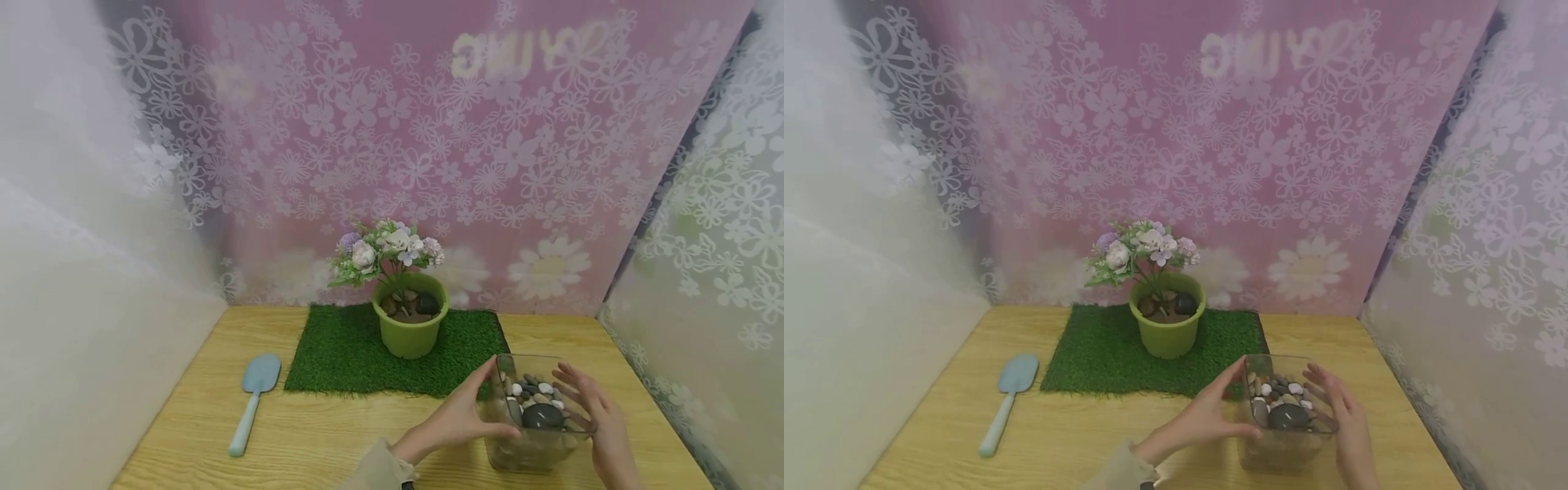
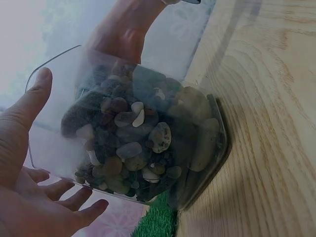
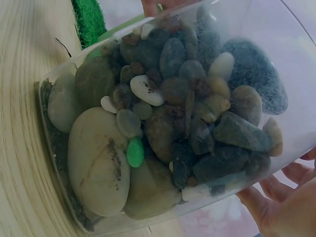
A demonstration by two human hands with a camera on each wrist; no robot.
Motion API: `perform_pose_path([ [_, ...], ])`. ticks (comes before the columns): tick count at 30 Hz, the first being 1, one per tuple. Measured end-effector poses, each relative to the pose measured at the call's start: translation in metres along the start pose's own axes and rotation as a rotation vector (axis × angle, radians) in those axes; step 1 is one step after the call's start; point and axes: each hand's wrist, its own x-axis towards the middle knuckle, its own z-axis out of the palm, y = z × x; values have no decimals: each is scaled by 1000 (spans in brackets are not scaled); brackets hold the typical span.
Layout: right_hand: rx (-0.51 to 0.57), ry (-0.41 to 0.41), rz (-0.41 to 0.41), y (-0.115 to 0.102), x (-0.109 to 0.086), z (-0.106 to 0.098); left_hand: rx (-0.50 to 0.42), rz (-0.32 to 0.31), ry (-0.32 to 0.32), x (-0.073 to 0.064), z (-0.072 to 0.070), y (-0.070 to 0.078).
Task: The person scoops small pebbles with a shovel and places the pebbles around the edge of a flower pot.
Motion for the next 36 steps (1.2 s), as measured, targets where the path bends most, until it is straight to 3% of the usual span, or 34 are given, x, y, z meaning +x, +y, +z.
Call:
perform_pose_path([
  [11,-37,4,7,-3,0,13,16,-18,46,-10,-3,1],
  [18,-13,-80,-46,6,-4,5,36,-20,55,-10,-2,0],
  [23,-120,-65,-102,9,-10,1,46,-15,71,-10,-3,-2],
  [28,-225,-49,-37,6,-18,-5,38,-23,66,-10,-3,-1],
  [31,-195,-77,-18,7,-21,-8,26,-30,65,-10,-3,0],
  [36,-167,-76,-66,9,-22,-7,13,-34,65,-11,-3,-1],
])
